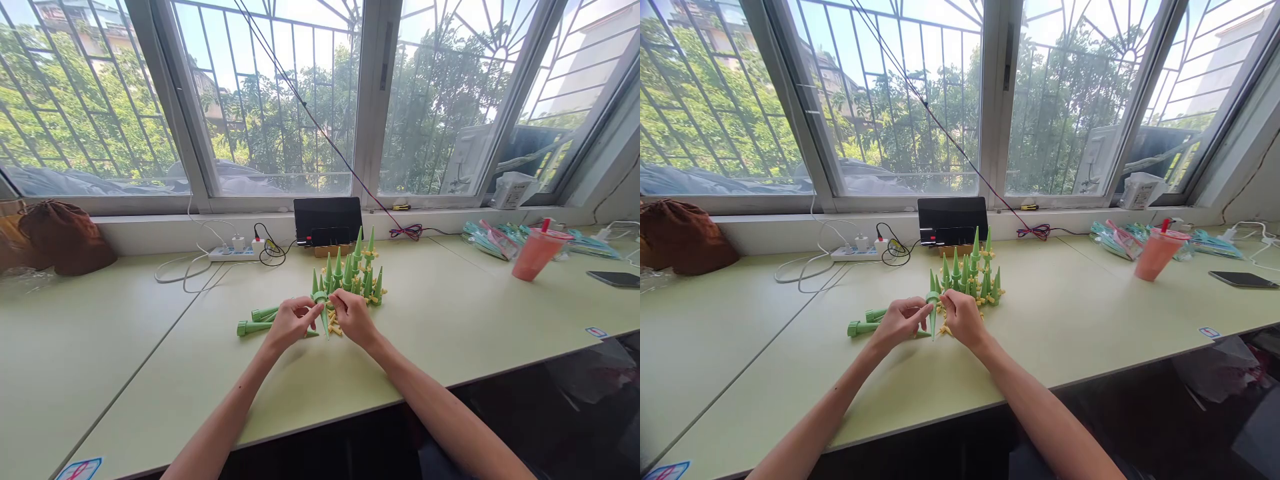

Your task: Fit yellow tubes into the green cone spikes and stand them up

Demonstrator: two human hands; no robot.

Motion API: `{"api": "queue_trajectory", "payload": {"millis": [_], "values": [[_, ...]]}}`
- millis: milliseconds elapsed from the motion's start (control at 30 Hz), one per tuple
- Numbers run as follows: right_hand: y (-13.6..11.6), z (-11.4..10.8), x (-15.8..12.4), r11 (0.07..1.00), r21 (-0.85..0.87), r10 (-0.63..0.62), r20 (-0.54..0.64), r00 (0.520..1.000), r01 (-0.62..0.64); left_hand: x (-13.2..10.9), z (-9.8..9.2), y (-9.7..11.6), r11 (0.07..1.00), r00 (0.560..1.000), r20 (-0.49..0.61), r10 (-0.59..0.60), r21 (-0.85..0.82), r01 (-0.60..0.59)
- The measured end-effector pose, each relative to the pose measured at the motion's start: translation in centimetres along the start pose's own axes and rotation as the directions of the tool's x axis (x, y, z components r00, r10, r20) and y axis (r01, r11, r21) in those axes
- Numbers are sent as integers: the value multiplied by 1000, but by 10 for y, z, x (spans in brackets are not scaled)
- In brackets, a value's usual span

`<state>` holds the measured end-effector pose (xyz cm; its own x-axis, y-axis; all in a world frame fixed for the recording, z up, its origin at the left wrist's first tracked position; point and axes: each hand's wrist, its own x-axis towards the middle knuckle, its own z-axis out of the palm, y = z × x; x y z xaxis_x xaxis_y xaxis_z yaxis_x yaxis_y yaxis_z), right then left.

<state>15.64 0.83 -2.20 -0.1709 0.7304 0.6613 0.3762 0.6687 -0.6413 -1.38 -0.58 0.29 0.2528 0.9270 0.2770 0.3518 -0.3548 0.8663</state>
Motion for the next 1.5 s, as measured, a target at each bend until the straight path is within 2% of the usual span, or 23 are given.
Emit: {"api": "queue_trajectory", "payload": {"millis": [300, 500, 833, 1500], "values": [[0, 1, 0, 1000, 5, 11, -2, 1000, -11, -1, 1, 3, 997, 998, -10, 64, -37, -64], [1, 0, 0, 1000, 8, 9, -6, 1000, -9, -1, 1, -2, 996, 996, 1, 85, 7, -85], [1, 0, -1, 999, 21, 25, 2, 1000, -25, -1, 1, -5, 990, 991, -43, 130, 53, -128], [2, 1, -1, 999, 32, 26, 6, 1000, -26, 0, 0, -9, 985, 986, -49, 160, 74, -156]]}}
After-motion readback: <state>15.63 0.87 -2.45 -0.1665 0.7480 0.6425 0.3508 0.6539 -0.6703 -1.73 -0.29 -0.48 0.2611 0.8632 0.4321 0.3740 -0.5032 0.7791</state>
